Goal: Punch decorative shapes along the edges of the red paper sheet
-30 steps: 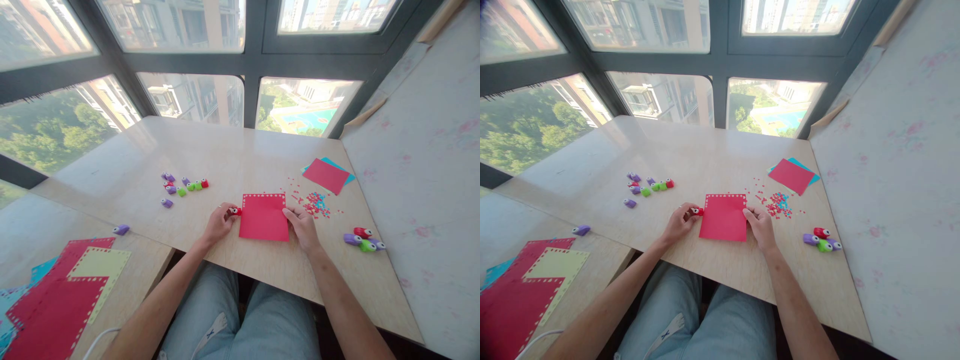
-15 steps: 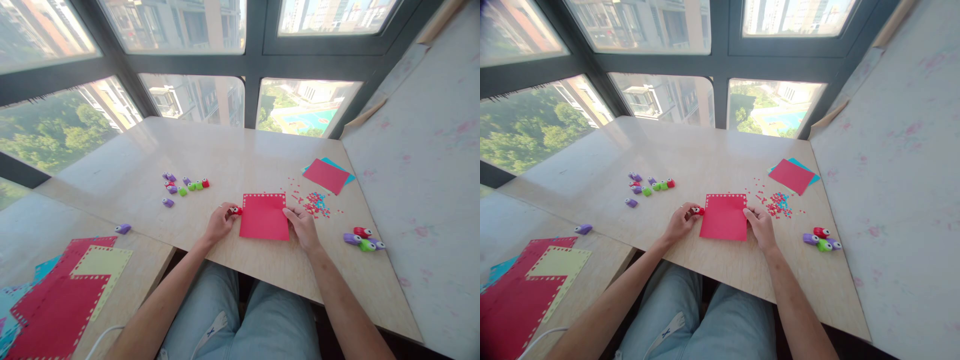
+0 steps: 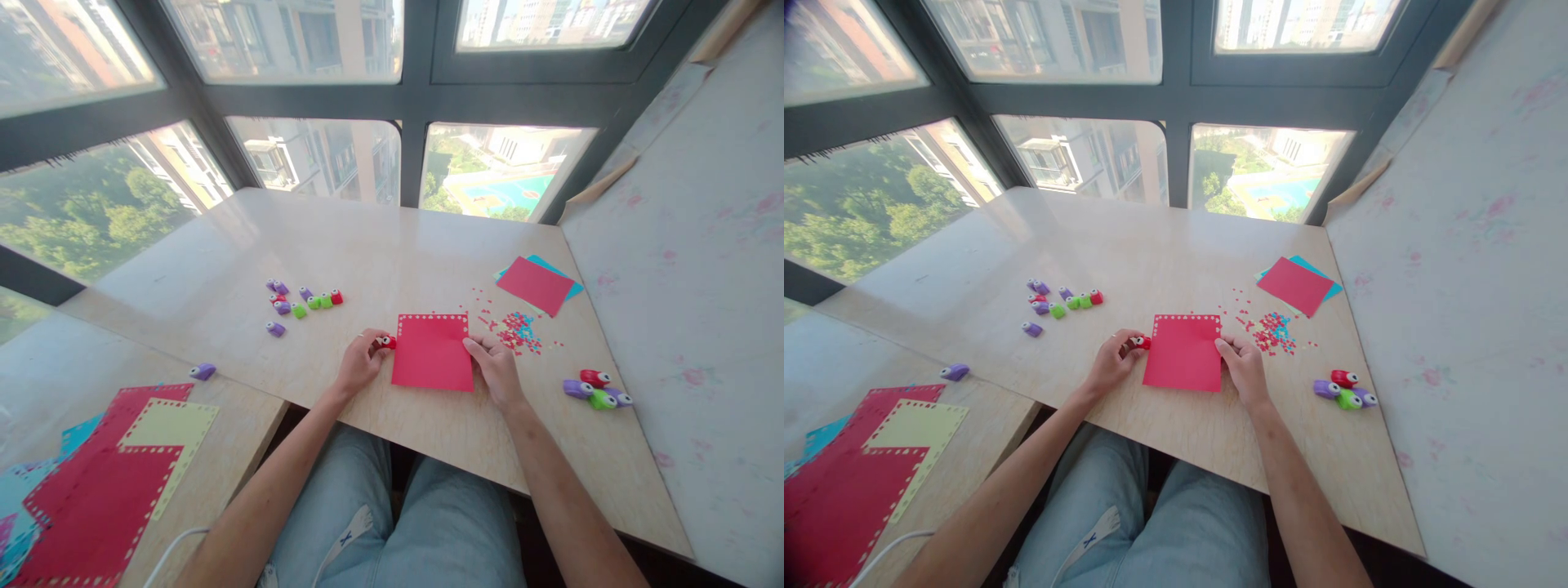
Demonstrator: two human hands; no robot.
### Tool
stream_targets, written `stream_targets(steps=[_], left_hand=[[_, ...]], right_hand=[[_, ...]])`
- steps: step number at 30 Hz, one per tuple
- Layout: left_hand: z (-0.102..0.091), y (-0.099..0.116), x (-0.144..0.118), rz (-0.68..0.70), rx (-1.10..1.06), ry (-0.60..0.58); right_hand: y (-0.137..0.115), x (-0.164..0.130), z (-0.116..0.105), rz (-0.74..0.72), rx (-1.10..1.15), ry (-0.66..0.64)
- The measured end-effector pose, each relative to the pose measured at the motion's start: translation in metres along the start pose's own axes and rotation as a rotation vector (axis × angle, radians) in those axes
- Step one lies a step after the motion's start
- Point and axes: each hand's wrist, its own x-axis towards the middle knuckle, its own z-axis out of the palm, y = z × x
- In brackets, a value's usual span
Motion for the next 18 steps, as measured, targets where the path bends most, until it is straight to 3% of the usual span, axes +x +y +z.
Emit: stream_targets(steps=[12, 18], left_hand=[[0.0002, -0.0014, -0.0002, 0.021, 0.046, -0.011], [-0.0008, 0.0014, 0.0005, 0.051, 0.061, -0.019]], right_hand=[[0.0062, 0.0016, -0.0031, 0.0, -0.034, -0.012], [0.0066, 0.002, -0.0035, -0.019, -0.04, -0.095]])
